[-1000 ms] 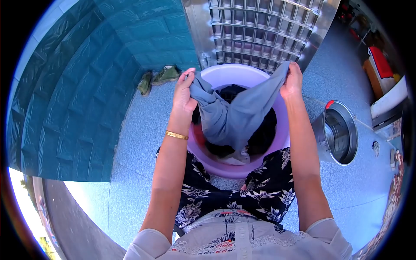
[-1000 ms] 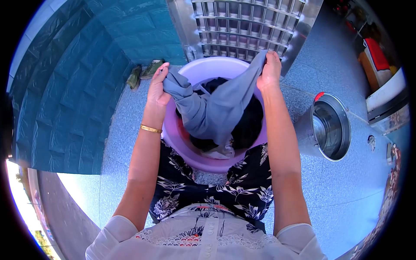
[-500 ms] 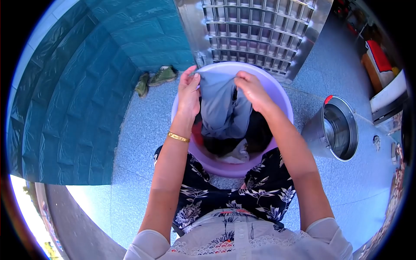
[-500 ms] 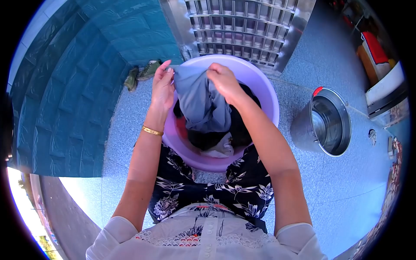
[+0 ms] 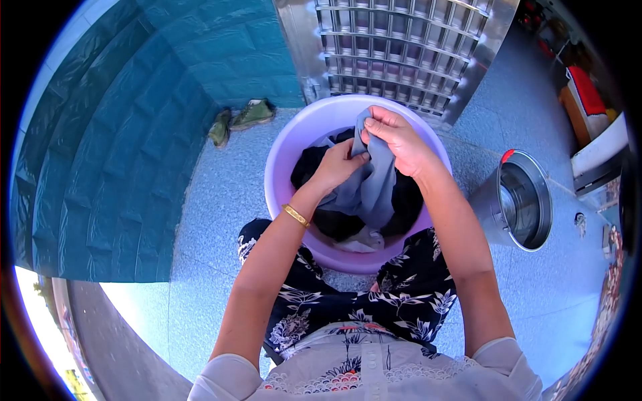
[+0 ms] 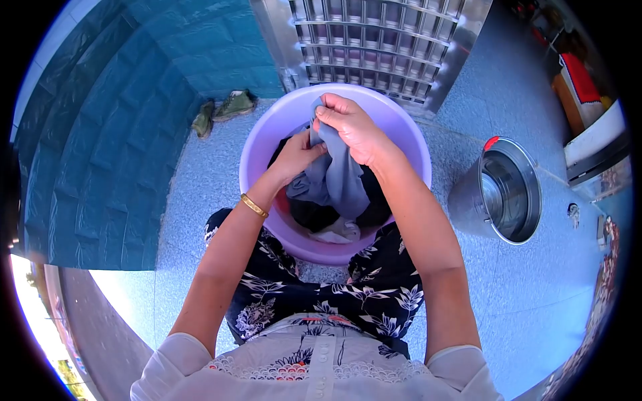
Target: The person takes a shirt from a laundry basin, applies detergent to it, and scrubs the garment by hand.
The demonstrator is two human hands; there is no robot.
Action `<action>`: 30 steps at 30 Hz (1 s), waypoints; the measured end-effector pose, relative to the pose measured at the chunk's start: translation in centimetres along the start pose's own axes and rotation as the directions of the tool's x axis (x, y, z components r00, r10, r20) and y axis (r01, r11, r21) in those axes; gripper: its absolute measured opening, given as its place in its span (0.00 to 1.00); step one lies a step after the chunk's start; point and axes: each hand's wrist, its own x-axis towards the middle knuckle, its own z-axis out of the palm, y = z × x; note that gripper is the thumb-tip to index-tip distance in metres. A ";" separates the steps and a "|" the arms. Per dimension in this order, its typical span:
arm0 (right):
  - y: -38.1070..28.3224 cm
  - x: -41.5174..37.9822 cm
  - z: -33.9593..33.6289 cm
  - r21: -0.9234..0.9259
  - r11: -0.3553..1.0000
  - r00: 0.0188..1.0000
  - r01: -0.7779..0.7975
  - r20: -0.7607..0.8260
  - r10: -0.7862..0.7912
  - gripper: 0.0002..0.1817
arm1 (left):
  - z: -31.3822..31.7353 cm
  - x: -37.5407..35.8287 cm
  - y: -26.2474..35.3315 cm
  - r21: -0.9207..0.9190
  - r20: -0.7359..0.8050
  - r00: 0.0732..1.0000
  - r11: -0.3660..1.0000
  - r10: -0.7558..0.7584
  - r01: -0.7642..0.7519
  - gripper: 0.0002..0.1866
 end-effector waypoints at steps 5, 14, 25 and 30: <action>0.0 1.5 -4.4 0.160 0.987 0.916 -0.007 -0.395 0.071 0.04 | -0.5 0.5 -0.4 -0.510 -0.234 0.955 0.859 -0.181 0.038 0.15; 0.4 2.1 -7.6 0.231 0.884 0.544 0.407 -0.838 -0.031 0.06 | -1.0 0.0 -0.8 -0.877 -0.109 0.953 0.478 -0.283 0.042 0.22; 8.3 1.1 5.1 0.021 0.974 0.894 0.224 -0.403 -0.197 0.06 | 2.3 -2.0 -1.4 -0.902 0.048 0.995 0.425 -0.084 0.079 0.35; 6.5 2.1 2.1 0.419 0.902 0.991 -0.102 -0.040 0.131 0.13 | 3.0 -0.9 -1.8 -0.878 -0.067 0.965 0.474 -0.255 0.064 0.22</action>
